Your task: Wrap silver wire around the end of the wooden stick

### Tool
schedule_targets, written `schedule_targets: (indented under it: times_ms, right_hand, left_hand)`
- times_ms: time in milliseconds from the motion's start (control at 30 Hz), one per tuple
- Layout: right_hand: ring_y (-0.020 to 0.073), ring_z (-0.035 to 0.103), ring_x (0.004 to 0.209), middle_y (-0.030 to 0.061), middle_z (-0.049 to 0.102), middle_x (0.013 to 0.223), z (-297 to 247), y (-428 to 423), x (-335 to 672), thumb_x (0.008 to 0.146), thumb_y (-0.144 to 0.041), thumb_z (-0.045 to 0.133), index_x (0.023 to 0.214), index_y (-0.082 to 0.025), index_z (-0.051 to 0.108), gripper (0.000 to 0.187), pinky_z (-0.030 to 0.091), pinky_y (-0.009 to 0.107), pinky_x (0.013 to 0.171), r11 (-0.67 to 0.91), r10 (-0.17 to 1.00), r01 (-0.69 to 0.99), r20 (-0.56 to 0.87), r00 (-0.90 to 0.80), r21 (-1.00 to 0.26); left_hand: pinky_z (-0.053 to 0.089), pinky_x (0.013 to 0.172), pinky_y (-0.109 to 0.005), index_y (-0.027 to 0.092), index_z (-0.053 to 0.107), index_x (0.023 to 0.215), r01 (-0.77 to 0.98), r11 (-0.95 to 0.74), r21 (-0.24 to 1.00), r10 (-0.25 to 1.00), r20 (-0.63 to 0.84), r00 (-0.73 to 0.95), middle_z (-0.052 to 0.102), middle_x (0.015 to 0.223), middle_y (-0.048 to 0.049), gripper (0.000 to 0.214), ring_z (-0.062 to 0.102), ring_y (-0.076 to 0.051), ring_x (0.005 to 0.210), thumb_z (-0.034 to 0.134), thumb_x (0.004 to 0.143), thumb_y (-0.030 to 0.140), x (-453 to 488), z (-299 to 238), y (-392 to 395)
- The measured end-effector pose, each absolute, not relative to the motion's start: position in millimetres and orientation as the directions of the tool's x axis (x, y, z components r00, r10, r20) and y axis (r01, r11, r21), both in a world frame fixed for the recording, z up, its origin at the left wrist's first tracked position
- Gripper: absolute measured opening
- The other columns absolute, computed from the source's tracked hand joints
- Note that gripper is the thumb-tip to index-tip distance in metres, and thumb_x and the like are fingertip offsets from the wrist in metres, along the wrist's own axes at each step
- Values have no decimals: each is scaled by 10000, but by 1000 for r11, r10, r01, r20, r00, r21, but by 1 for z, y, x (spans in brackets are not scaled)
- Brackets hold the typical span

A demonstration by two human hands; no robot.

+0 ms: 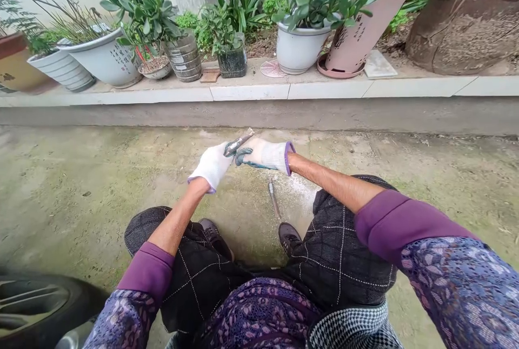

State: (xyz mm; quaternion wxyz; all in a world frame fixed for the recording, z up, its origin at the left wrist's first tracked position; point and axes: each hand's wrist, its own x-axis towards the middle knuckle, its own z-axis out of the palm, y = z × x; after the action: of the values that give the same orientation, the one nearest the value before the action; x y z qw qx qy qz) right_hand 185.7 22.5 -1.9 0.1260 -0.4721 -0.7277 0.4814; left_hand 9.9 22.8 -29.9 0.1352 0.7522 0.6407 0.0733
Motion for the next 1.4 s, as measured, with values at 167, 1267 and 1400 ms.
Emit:
schedule_targets:
  times_ms: [167, 1267, 1400]
  right_hand:
    - [94, 457, 554, -24, 607, 632, 5, 36, 189, 805, -259, 584, 862, -181, 765, 205, 333, 226, 520, 316, 838, 731, -183, -514, -605]
    - [106, 474, 581, 10, 640, 723, 22, 50, 209, 816, -135, 510, 935, -142, 743, 262, 363, 245, 564, 291, 867, 755, -172, -468, -587]
    - [92, 354, 463, -43, 470, 577, 9, 40, 199, 827, -186, 475, 925, -146, 686, 236, 298, 242, 469, 68, 851, 690, -319, -417, -720]
  left_hand:
    - [472, 825, -340, 163, 670, 1116, 984, -152, 89, 982, -100, 161, 732, 969, -163, 260, 697, -269, 952, 469, 950, 172, 9, -35, 25]
    - [490, 739, -281, 203, 743, 1080, 901, -239, 363, 936, -161, 314, 732, 863, -75, 281, 675, -206, 797, 543, 909, 302, 7, -38, 11]
    - [425, 548, -226, 162, 755, 1050, 730, -103, 676, 956, -136, 261, 664, 693, -24, 297, 555, -127, 562, 582, 860, 310, 4, -32, -3]
